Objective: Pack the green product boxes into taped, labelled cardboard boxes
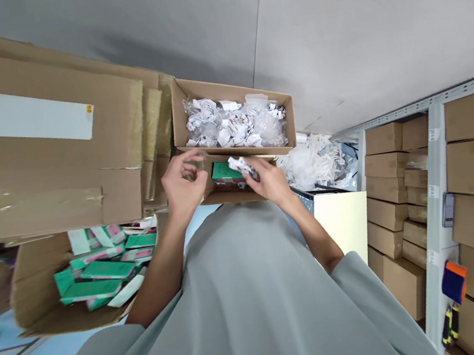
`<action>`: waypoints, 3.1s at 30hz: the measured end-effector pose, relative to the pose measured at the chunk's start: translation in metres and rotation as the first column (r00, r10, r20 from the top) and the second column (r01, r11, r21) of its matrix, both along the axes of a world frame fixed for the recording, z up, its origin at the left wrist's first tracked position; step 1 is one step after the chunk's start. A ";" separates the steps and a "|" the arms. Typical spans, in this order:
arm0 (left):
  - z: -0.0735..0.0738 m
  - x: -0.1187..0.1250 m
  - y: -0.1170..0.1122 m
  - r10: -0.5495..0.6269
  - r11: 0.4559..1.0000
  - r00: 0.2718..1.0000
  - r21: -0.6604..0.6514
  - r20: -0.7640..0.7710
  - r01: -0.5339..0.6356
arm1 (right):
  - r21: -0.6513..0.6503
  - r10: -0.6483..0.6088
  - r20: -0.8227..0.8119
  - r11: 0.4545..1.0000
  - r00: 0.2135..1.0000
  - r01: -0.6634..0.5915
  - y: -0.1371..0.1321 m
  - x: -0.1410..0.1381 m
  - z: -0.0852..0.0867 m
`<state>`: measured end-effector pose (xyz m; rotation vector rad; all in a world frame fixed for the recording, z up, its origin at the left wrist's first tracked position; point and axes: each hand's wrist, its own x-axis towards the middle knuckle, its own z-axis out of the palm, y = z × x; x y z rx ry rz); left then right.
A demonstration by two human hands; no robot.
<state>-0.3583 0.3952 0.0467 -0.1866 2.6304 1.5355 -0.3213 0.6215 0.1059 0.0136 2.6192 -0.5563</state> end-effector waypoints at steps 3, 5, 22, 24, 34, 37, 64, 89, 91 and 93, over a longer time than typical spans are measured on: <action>-0.003 0.005 -0.001 -0.009 1.000 1.000 0.012 0.015 0.009 | 0.018 0.034 0.106 0.999 0.994 -0.037 -0.014 0.020 -0.016; -0.003 0.008 -0.001 -0.031 0.999 0.999 0.014 0.034 0.030 | 0.041 0.047 0.119 0.998 0.992 -0.053 -0.024 0.021 -0.028; -0.027 0.041 -0.030 -0.134 0.964 0.987 -0.219 0.085 0.150 | 0.376 -0.488 0.132 0.830 0.863 0.412 -0.007 0.086 -0.049; -0.033 0.044 -0.035 -0.146 0.935 0.976 -0.300 0.162 0.190 | 0.379 -0.503 0.149 0.824 0.852 0.421 -0.013 0.092 -0.048; -0.030 0.065 -0.004 -0.546 0.772 0.810 -0.248 0.215 0.585 | 0.424 -0.806 0.057 0.554 0.589 0.716 -0.017 0.218 -0.011; -0.023 0.076 0.036 -0.694 0.671 0.696 -0.185 0.185 0.718 | 0.447 -0.888 0.007 0.414 0.460 0.792 -0.008 0.267 0.001; -0.014 0.376 0.438 -0.985 -0.171 -0.160 -0.351 0.063 0.921 | 0.301 -0.947 -0.122 -0.320 -0.296 0.898 0.143 0.613 -0.017; -0.055 0.372 0.495 -0.861 -0.429 -0.486 -0.298 -0.149 0.853 | 0.216 -0.934 -0.205 -0.334 -0.292 0.917 0.192 0.620 -0.038; -0.052 0.369 0.498 -0.821 -0.473 -0.538 -0.299 -0.192 0.829 | 0.213 -0.938 -0.208 -0.319 -0.276 0.923 0.194 0.624 -0.034; -0.052 0.366 0.494 -0.814 -0.481 -0.545 -0.295 -0.201 0.826 | 0.212 -0.942 -0.220 -0.298 -0.252 0.931 0.190 0.627 -0.032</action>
